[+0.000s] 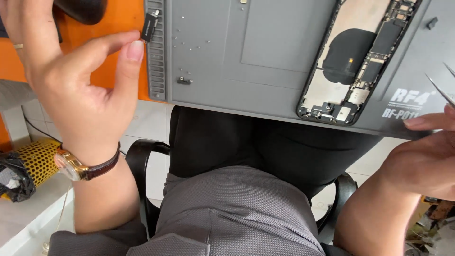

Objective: The person uses a screwdriver to remove screws from a disassembled smartphone placed on a gray mat. They then use tweezers to lift and remove small internal components from the phone's chassis.

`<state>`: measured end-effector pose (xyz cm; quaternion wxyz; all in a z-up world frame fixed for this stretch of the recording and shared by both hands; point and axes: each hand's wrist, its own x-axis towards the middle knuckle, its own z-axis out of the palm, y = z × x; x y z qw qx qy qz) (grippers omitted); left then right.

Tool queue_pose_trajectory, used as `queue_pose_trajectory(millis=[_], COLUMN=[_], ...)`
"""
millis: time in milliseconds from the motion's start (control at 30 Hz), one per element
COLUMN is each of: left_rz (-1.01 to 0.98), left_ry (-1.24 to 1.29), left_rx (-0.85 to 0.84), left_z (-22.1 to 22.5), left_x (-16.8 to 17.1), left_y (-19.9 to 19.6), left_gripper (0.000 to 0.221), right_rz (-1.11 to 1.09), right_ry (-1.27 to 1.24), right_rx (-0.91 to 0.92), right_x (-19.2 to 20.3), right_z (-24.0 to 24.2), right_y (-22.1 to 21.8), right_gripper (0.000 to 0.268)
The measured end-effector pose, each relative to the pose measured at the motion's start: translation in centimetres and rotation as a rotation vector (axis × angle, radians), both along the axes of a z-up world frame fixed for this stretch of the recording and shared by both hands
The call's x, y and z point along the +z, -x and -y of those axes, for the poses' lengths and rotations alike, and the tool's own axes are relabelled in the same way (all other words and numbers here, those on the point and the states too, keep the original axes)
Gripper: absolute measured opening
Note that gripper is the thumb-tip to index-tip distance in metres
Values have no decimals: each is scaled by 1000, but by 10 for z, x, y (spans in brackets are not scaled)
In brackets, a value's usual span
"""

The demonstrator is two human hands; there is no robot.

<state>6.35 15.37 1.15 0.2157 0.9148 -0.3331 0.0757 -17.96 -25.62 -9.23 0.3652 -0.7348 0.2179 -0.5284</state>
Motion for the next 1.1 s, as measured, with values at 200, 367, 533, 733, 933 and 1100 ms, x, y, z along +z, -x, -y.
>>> queue_pose_trajectory(millis=[200,367,533,733,933,1100], left_rz=[35,53,104,84,40,88], left_ry=[-49,-30,41,247,236,150], left_rx=[-48,10,-134,-433,-514,-550], left_z=[-6,4,41,94,143,154], left_x=[-1,9,17,-12,0,-14], left_y=[-2,7,6,30,45,37], left_gripper=[31,34,45,29,14,25], right_rz=[-7,-175,-196,-500,-749,-1009], right_ry=[45,-12,-22,-198,-337,-227], right_rx=[-17,100,147,179,645,691], right_x=[4,-6,-17,-3,55,143], right_z=[-6,8,18,30,26,-28], right_y=[-8,26,47,83,54,6], right_gripper=[53,59,65,75,93,31])
